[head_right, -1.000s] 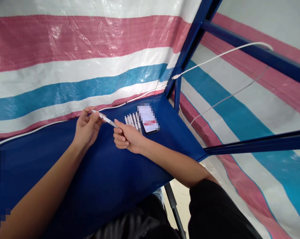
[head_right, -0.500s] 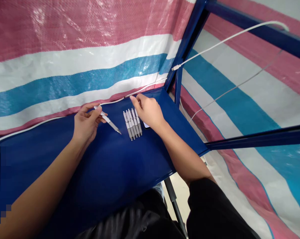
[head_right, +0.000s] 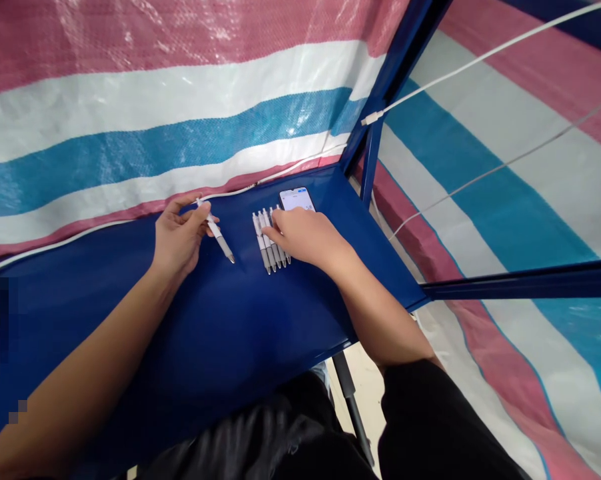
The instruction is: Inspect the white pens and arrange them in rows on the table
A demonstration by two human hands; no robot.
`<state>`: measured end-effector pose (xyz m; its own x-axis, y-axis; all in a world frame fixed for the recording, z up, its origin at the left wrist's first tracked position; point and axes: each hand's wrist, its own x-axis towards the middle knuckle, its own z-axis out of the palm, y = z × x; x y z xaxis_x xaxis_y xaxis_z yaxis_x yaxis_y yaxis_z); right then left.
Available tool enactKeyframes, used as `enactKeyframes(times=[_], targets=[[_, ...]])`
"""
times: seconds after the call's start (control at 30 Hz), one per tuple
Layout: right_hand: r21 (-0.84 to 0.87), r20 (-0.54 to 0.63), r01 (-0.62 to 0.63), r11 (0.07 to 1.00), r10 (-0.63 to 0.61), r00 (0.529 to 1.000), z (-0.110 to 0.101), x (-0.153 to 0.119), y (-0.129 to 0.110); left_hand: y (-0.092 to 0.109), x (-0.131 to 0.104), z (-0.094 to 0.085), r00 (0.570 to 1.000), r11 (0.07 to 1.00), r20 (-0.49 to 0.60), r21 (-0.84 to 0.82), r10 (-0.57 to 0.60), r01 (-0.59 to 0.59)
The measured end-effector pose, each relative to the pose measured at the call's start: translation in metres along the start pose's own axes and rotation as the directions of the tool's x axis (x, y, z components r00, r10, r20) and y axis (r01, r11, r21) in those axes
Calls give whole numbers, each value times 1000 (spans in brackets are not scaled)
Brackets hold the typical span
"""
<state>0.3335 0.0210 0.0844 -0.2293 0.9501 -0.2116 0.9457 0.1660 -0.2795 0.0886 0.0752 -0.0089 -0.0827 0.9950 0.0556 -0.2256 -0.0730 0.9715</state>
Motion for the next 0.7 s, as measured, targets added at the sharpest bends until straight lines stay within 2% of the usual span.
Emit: enactKeyframes(times=[0.27, 0.53, 0.7], targets=[[-7, -2, 43, 999, -43, 999, 6, 3, 1, 3, -3, 4, 999, 999, -18, 33, 32, -31], [312, 84, 134, 941, -168, 982, 10, -1, -16, 11, -8, 9, 991, 993, -61, 37, 115, -113], [392, 108, 141, 909, -198, 974, 24, 0, -30, 14, -11, 11, 982, 984, -82, 63, 169, -164]])
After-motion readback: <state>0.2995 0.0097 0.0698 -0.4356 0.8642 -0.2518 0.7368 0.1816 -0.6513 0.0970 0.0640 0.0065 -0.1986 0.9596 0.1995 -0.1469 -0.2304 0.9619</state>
